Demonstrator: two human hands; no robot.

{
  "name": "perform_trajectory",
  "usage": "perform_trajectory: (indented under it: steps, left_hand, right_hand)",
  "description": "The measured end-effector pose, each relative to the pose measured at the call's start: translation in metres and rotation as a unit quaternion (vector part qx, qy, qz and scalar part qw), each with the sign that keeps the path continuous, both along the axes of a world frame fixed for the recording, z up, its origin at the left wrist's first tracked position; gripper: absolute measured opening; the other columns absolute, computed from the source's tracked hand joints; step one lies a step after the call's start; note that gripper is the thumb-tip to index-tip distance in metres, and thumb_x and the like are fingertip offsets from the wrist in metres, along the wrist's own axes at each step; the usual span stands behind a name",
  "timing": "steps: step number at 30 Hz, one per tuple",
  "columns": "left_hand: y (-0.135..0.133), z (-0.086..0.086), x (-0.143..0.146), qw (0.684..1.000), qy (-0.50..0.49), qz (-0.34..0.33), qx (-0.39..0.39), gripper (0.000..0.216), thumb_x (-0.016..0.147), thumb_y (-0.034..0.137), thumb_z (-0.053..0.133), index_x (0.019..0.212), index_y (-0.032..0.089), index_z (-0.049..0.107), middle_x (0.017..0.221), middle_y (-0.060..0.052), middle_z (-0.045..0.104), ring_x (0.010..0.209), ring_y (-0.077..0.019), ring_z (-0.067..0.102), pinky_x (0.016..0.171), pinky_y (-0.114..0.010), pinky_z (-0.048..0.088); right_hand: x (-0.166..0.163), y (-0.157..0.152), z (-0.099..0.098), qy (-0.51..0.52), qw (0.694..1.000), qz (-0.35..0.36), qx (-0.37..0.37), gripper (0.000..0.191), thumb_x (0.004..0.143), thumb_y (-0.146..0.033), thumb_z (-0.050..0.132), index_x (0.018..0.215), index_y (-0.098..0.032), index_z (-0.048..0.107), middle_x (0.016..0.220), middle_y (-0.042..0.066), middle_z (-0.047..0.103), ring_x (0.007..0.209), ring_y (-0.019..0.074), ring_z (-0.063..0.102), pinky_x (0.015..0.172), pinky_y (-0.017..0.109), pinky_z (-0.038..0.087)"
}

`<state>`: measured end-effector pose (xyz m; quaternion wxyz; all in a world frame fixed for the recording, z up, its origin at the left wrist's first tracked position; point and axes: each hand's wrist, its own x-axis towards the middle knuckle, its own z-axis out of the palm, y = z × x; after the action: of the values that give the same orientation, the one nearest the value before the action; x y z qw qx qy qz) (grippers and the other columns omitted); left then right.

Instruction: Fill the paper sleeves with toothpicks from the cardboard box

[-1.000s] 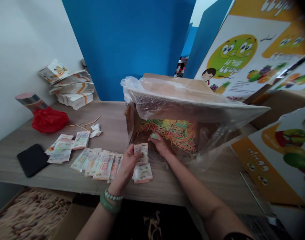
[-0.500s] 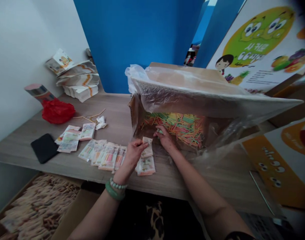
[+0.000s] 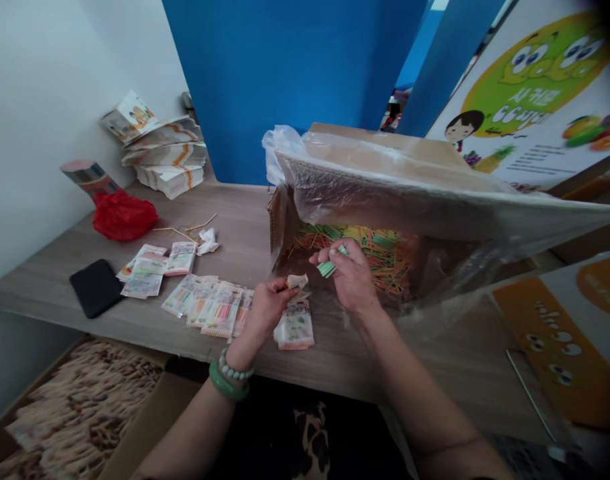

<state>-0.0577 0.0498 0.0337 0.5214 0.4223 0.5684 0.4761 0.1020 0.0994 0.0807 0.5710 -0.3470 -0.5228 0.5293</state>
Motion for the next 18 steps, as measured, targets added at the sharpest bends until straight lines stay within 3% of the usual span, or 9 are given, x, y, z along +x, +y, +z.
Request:
perform_trajectory:
  steps: [2,4,10,18]
  left_hand:
    - [0.000,0.005,0.001,1.000,0.022,-0.013,-0.005,0.021,0.065,0.036,0.075,0.067,0.016,0.071,0.055,0.003,0.056,0.050,-0.0100,0.043,0.049,-0.023,0.032]
    - [-0.002,0.011,0.002,0.999,0.029,-0.026,-0.012,0.023,0.065,0.037,0.075,0.060,0.017,0.066,0.046,0.005,0.048,0.043,-0.0087,0.037,0.044,-0.023,0.027]
    - [-0.010,0.022,0.002,0.998,-0.009,-0.062,-0.024,0.026,0.064,0.039,0.074,0.056,0.018,0.061,0.042,0.005,0.047,0.036,-0.0074,0.037,0.038,-0.022,0.027]
    - [-0.008,0.018,0.004,0.994,-0.030,-0.095,-0.038,0.023,0.064,0.036,0.074,0.058,0.017,0.062,0.047,0.004,0.049,0.037,-0.0076,0.040,0.037,-0.022,0.030]
  right_hand:
    - [-0.012,-0.012,0.017,0.035,0.999,0.019,0.013,0.013,0.088,-0.035,0.056,0.088,-0.026,0.048,0.074,-0.004,0.063,0.081,0.0182,0.069,0.087,0.038,0.051]
    - [-0.022,-0.020,0.021,0.043,0.998,0.034,0.021,0.013,0.089,-0.035,0.057,0.086,-0.026,0.048,0.073,-0.004,0.064,0.084,0.0180,0.069,0.087,0.038,0.052]
    - [-0.025,-0.024,-0.001,0.006,0.999,0.043,-0.001,0.015,0.089,-0.035,0.058,0.085,-0.025,0.049,0.074,-0.002,0.067,0.089,0.0192,0.071,0.085,0.037,0.052]
    - [-0.018,-0.023,0.003,0.033,0.999,0.017,-0.024,0.016,0.089,-0.037,0.058,0.089,-0.026,0.045,0.077,-0.003,0.069,0.091,0.0211,0.073,0.085,0.039,0.052]
